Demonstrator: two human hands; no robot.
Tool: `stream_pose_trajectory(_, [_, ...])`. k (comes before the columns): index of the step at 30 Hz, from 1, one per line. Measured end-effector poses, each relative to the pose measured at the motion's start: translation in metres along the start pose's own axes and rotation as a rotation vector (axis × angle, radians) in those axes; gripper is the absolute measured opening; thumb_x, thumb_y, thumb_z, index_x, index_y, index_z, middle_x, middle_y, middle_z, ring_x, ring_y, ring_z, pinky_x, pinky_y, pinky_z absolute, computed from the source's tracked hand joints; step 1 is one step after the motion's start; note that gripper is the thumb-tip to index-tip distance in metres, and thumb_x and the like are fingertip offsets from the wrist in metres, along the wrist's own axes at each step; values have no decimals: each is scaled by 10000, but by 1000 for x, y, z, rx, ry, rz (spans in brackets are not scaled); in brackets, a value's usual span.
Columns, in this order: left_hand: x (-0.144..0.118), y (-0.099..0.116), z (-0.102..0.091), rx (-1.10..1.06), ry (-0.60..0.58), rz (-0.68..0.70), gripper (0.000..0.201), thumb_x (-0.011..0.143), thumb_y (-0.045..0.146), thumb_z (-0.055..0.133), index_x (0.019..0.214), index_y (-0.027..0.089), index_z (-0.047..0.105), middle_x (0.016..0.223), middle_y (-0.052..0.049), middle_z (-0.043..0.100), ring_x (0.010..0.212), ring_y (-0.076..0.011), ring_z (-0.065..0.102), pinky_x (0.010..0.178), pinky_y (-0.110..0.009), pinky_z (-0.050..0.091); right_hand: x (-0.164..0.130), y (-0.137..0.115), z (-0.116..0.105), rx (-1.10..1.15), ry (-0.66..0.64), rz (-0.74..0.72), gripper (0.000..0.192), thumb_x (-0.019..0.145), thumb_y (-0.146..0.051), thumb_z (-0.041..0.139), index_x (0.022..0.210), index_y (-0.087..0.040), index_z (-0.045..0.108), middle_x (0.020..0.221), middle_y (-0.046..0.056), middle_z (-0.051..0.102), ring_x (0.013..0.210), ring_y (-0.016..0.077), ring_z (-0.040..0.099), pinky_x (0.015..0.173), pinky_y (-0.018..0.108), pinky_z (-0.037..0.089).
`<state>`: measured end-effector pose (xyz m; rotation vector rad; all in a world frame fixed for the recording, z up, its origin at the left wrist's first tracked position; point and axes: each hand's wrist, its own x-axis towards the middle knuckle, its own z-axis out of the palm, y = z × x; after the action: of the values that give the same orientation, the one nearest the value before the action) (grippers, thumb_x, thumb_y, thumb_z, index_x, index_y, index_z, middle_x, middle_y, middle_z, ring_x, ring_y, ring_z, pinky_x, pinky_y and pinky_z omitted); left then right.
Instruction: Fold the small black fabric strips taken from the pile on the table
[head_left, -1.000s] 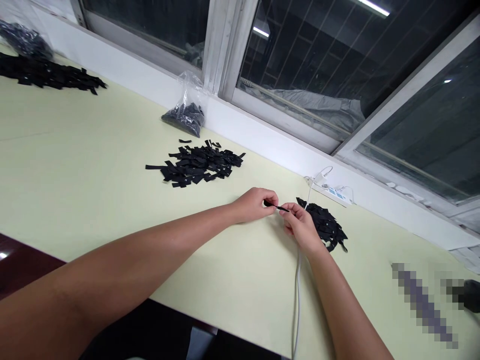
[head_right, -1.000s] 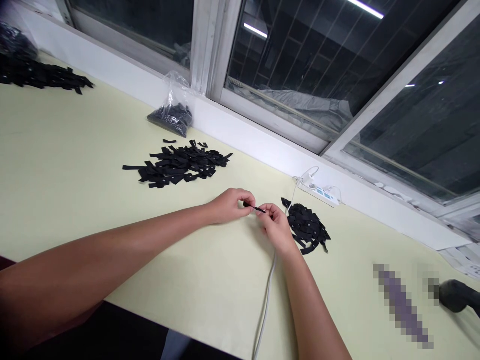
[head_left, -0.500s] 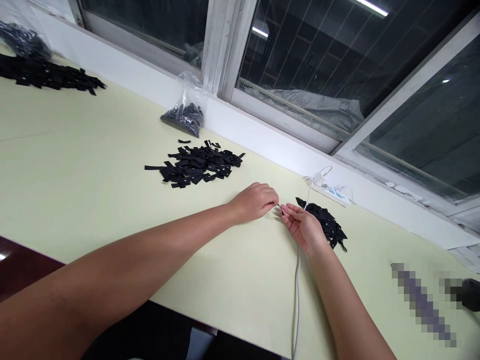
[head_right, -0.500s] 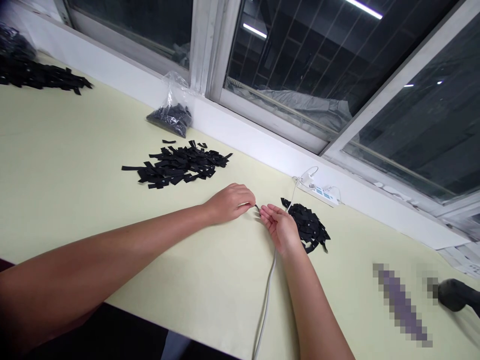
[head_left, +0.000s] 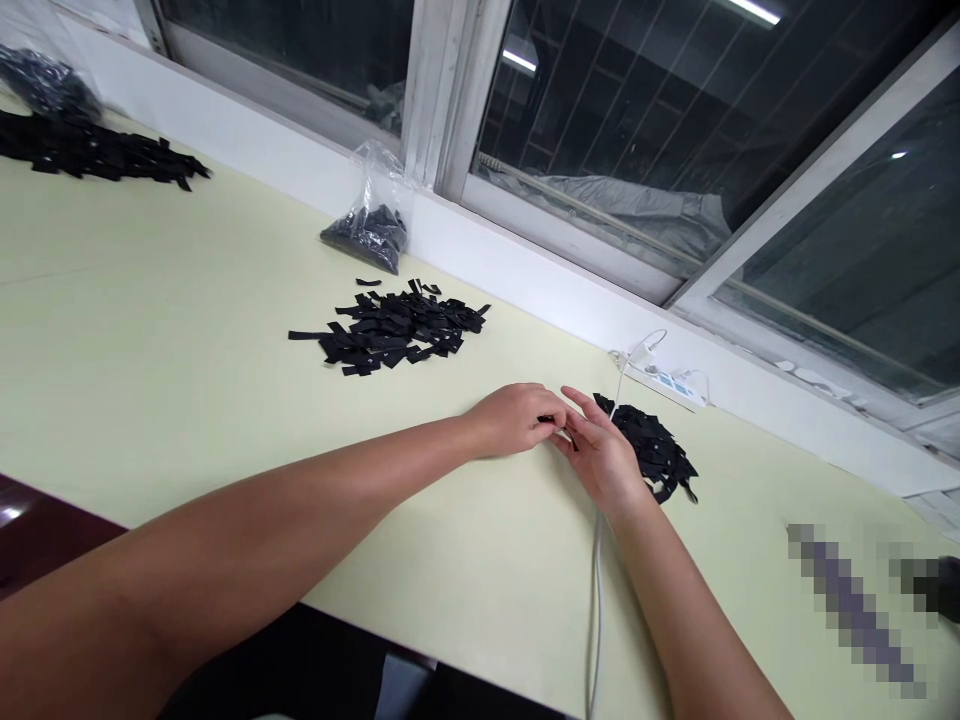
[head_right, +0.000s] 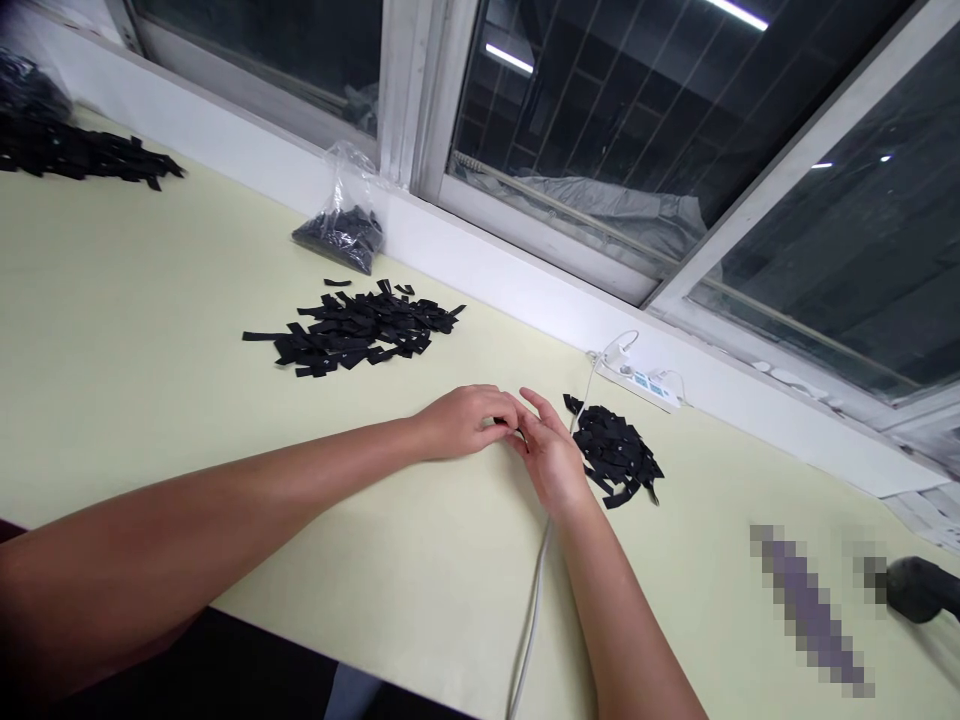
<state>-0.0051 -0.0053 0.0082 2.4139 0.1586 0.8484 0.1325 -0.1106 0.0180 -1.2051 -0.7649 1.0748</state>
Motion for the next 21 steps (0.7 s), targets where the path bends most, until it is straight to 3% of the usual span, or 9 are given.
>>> stream_pose_trajectory(5, [0, 6, 2, -114, 28, -33, 186, 839, 95, 542, 843, 208, 689, 975, -23, 709, 939, -173, 624, 847, -317, 472, -2, 3, 4, 14, 15, 7, 536, 735, -315, 712, 1259, -286, 604, 928, -3, 699, 941, 161, 636, 883, 323, 496])
stream_pose_trajectory(14, [0, 10, 3, -171, 91, -54, 141, 847, 121, 558, 816, 187, 679, 971, -29, 707, 912, -162, 626, 813, -298, 490, -4, 0, 7, 89, -26, 10, 409, 801, -414, 662, 1184, -271, 648, 1145, 41, 687, 1057, 200, 618, 900, 359, 498])
stream_pose_trajectory(18, [0, 10, 3, -169, 81, -62, 143, 850, 121, 556, 836, 188, 681, 980, -33, 705, 918, -164, 627, 809, -302, 493, -6, -2, 9, 103, -12, 36, 475, 836, -596, 580, 1165, -264, 667, 1246, 57, 658, 1089, 215, 610, 921, 371, 495])
stream_pose_trajectory(21, [-1, 10, 3, -157, 87, -68, 142, 851, 121, 555, 830, 187, 679, 965, -31, 700, 893, -158, 628, 788, -297, 492, -6, -3, 10, 102, -16, 33, 483, 830, -624, 574, 1140, -270, 685, 1276, 50, 647, 1120, 223, 600, 945, 383, 489])
